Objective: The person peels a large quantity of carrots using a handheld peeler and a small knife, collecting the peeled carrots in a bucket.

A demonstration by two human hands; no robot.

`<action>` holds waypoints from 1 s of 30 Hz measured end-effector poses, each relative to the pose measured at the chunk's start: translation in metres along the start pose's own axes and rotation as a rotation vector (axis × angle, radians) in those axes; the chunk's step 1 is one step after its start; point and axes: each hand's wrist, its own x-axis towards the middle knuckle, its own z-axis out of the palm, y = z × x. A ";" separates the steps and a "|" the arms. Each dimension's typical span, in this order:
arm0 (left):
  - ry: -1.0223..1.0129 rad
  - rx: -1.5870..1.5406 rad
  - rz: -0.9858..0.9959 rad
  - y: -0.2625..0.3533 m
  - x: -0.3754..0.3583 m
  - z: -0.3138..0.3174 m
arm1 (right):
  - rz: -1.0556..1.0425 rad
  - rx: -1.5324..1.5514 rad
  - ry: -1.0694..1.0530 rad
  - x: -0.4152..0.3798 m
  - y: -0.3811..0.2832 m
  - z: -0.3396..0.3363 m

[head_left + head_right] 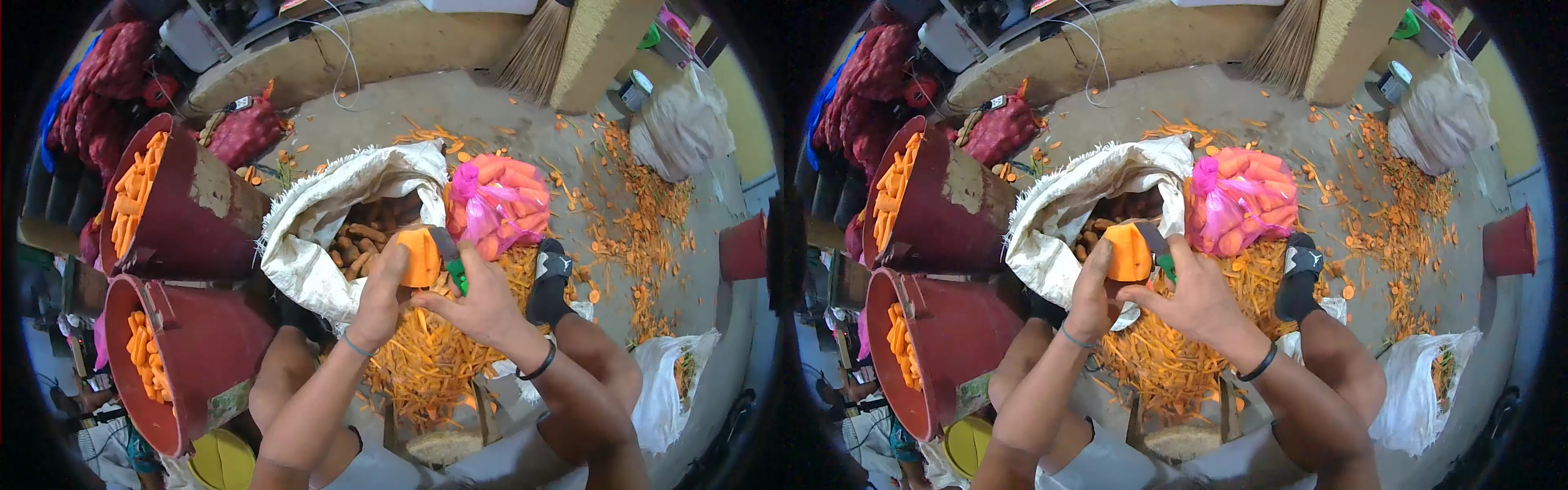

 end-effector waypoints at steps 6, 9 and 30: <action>0.038 0.078 0.108 -0.010 0.007 0.003 | 0.148 -0.009 -0.077 0.005 -0.003 0.004; 0.083 0.137 0.161 -0.012 0.009 0.003 | 0.127 -0.010 -0.035 0.003 0.004 0.015; 0.139 0.130 0.183 0.011 0.007 -0.028 | 0.140 -0.084 -0.075 0.006 0.004 -0.011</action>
